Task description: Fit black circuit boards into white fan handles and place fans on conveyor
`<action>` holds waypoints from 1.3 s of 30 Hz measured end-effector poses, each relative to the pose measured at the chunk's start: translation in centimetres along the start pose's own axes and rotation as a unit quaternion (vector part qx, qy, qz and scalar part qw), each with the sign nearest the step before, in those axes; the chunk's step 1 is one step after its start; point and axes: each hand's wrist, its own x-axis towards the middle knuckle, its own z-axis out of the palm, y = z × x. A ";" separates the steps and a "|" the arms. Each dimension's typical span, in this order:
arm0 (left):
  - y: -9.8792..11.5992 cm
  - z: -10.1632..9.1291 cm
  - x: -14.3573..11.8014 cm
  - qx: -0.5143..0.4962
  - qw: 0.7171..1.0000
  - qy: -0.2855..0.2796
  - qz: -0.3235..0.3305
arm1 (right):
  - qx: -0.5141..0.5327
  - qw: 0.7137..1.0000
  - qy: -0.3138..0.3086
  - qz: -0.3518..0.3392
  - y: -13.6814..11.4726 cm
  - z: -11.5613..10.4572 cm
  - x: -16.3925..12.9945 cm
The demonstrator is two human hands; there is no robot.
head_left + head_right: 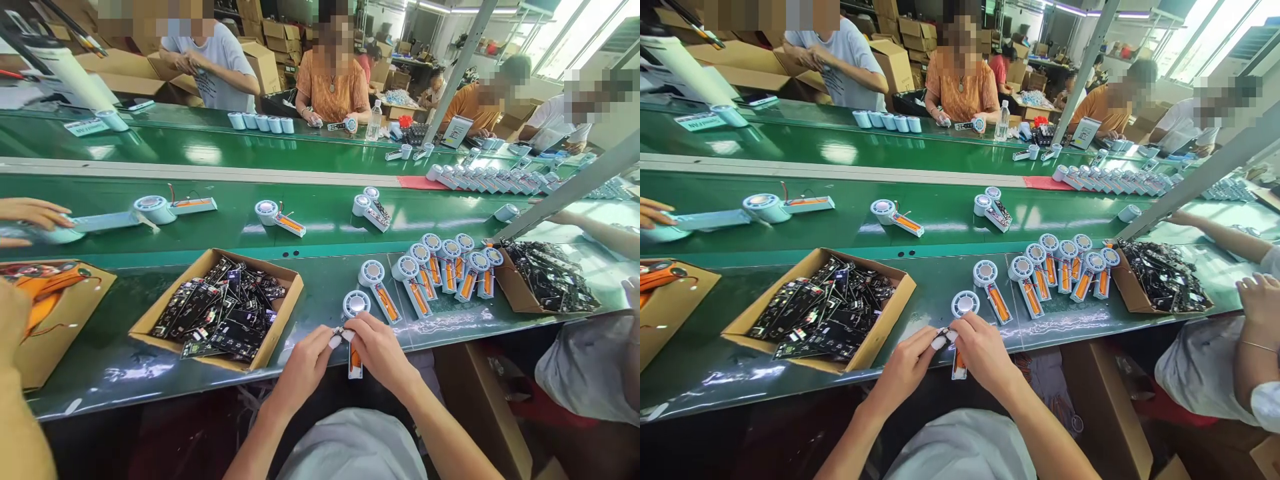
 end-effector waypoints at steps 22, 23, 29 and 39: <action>-0.1 1.9 -1.3 -0.006 0.984 0.090 -0.153 | 0.217 0.976 -0.009 0.029 1.6 -3.8 -1.8; 0.0 1.9 -1.3 -0.009 0.984 0.092 -0.154 | 0.202 0.979 -0.014 0.010 1.5 -3.5 -1.7; 0.6 1.8 -1.3 0.012 0.991 0.110 -0.081 | 0.298 0.952 0.053 0.051 1.5 -2.2 -0.1; 1.4 1.1 -0.9 -0.015 0.991 0.102 -0.082 | 0.582 0.777 0.015 0.239 1.6 -0.9 1.0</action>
